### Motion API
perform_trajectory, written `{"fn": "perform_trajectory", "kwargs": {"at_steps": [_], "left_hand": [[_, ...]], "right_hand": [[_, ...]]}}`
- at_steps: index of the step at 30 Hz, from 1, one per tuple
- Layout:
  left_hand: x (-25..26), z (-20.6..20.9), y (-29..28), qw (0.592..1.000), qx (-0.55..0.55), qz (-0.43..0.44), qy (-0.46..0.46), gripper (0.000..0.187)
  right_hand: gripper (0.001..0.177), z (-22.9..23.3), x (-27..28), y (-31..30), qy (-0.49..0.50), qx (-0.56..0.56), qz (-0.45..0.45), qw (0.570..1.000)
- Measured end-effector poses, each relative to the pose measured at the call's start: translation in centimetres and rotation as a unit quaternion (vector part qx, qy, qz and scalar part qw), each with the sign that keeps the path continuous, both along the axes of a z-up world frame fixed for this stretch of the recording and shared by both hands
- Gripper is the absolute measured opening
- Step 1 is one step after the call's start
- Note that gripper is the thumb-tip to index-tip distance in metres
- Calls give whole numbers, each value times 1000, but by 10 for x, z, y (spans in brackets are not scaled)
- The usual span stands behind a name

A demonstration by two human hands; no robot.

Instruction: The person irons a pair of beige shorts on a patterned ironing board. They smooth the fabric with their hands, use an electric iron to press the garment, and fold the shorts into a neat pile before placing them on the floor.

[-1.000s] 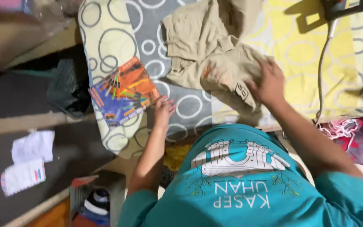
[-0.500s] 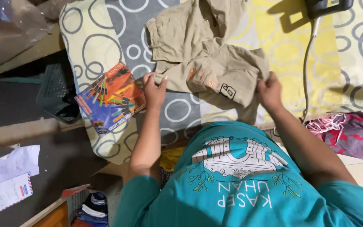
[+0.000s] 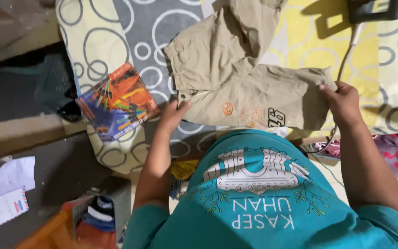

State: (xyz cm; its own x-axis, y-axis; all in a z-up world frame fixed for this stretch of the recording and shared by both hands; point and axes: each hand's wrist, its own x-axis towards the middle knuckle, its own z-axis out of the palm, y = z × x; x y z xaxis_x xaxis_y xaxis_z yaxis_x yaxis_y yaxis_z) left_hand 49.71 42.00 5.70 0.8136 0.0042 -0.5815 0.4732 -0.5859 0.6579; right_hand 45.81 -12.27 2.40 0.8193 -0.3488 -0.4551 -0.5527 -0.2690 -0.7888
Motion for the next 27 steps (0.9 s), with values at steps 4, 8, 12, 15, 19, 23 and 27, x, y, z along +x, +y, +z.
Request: {"fn": "perform_trajectory", "kwargs": {"at_steps": [4,8,12,15,19,23,27], "left_hand": [[27,-30,-1,998,47,-8,-49,36],[39,-26,-16,952,8,141,-271,15],[51,-64,-16,951,48,165,-255,27],[47,-87,-8,958,89,110,-249,30],[9,-55,-13,969,4,162,-185,31],[-13,-48,-22,971,-2,133,-198,34],[0,-27,-36,971,30,116,-208,27]], "right_hand": [[9,1,17,-2,-63,243,-100,963],[12,45,53,8,-130,258,-125,949],[14,44,81,16,-92,135,-50,985],[76,0,77,-7,-38,201,-48,978],[37,-4,32,-8,-47,147,-80,985],[8,-19,5,6,-55,103,-57,992],[24,-15,5,7,-114,41,-35,992]]}}
